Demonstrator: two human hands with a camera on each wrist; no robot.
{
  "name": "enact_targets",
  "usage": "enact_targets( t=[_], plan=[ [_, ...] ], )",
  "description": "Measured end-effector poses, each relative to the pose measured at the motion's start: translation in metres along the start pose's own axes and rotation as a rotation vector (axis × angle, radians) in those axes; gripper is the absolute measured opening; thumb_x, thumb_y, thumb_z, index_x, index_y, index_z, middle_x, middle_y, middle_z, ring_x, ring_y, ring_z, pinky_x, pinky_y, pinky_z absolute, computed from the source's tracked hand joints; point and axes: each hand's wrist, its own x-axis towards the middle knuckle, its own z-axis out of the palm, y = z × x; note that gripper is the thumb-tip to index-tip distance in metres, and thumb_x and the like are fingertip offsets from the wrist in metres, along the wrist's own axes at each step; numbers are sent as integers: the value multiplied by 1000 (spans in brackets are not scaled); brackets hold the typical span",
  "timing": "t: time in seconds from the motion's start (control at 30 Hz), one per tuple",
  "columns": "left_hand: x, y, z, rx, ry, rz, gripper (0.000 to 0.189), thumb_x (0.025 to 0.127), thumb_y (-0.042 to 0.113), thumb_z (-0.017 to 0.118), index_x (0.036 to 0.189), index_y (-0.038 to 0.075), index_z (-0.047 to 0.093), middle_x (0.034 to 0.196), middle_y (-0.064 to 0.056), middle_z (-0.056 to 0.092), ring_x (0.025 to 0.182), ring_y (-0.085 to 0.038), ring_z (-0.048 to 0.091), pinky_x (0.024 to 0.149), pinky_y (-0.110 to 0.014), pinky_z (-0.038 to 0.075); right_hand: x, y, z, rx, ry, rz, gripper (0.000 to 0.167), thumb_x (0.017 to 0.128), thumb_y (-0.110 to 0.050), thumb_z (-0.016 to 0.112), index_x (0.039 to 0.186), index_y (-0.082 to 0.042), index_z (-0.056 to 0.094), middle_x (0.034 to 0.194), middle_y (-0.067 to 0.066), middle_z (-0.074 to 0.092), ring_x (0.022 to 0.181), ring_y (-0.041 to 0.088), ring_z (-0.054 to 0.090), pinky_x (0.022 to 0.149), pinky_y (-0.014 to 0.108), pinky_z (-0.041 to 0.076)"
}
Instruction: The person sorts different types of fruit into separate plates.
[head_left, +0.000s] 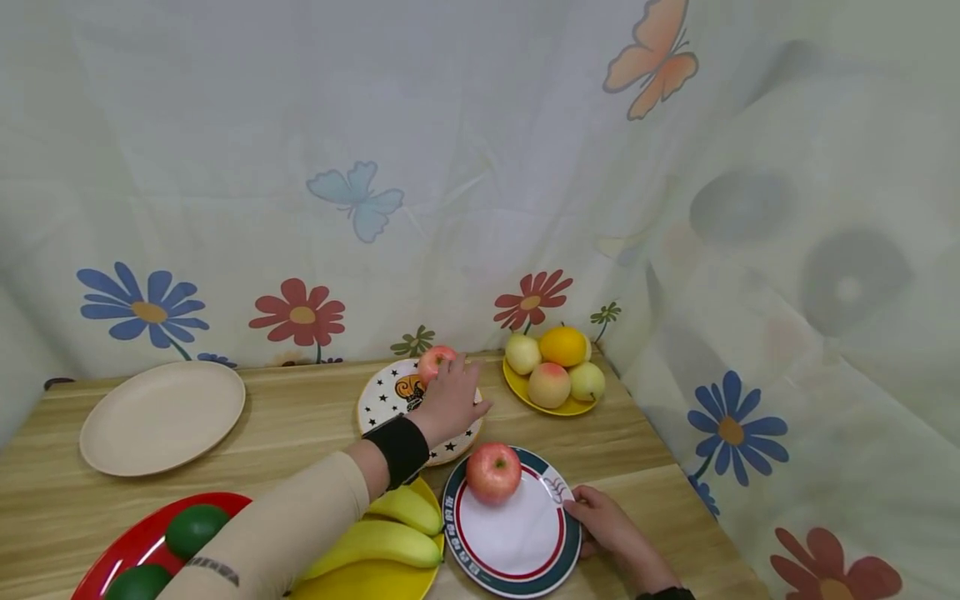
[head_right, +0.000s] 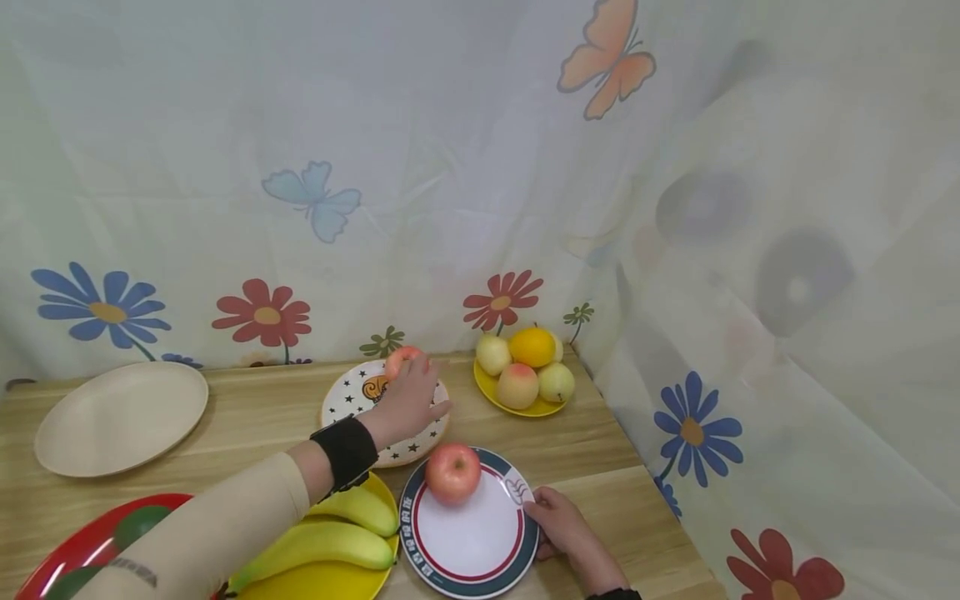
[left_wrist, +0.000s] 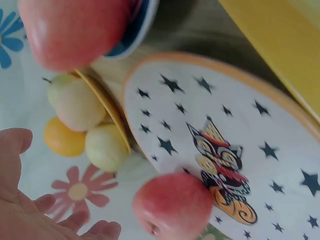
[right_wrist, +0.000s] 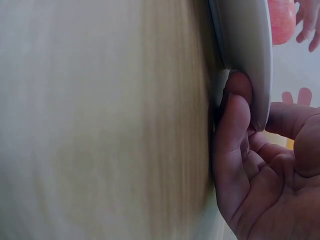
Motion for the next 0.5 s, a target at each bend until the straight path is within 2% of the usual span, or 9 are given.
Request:
enact_targets(
  t=[0.13, 0.27, 0.4, 0.5],
  plan=[
    [4, -10, -5, 59, 7, -12, 72, 88, 45, 63, 144, 9, 35, 147, -26, 28, 128, -44, 35, 101, -55, 38, 1, 1, -1, -6, 4, 3, 20, 97, -17, 49, 102, 2, 52, 72, 4, 59, 51, 15, 57, 46, 31, 52],
    [9, -19, -6, 35, -10, -38, 74, 89, 44, 62, 147, 11, 30, 151, -26, 20, 133, -49, 27, 106, -58, 31, 0, 2, -1, -8, 10, -2, 19, 97, -17, 49, 102, 2, 52, 72, 4, 58, 51, 15, 56, 46, 30, 52],
    [15, -26, -5, 29, -51, -128, 79, 89, 46, 60, 151, 17, 22, 156, -22, 9, 137, -50, 20, 102, -60, 36, -1, 2, 0, 1, 6, -11, 20, 97, -16, 49, 102, 2, 53, 72, 4, 59, 51, 14, 56, 47, 31, 52],
    [16, -29, -5, 13, -67, -185, 81, 89, 46, 61, 152, 19, 19, 157, -20, 2, 139, -51, 13, 101, -63, 35, 0, 2, 0, 7, -2, -8, 20, 97, -16, 49, 102, 2, 53, 72, 4, 60, 52, 13, 57, 47, 30, 53]
  ],
)
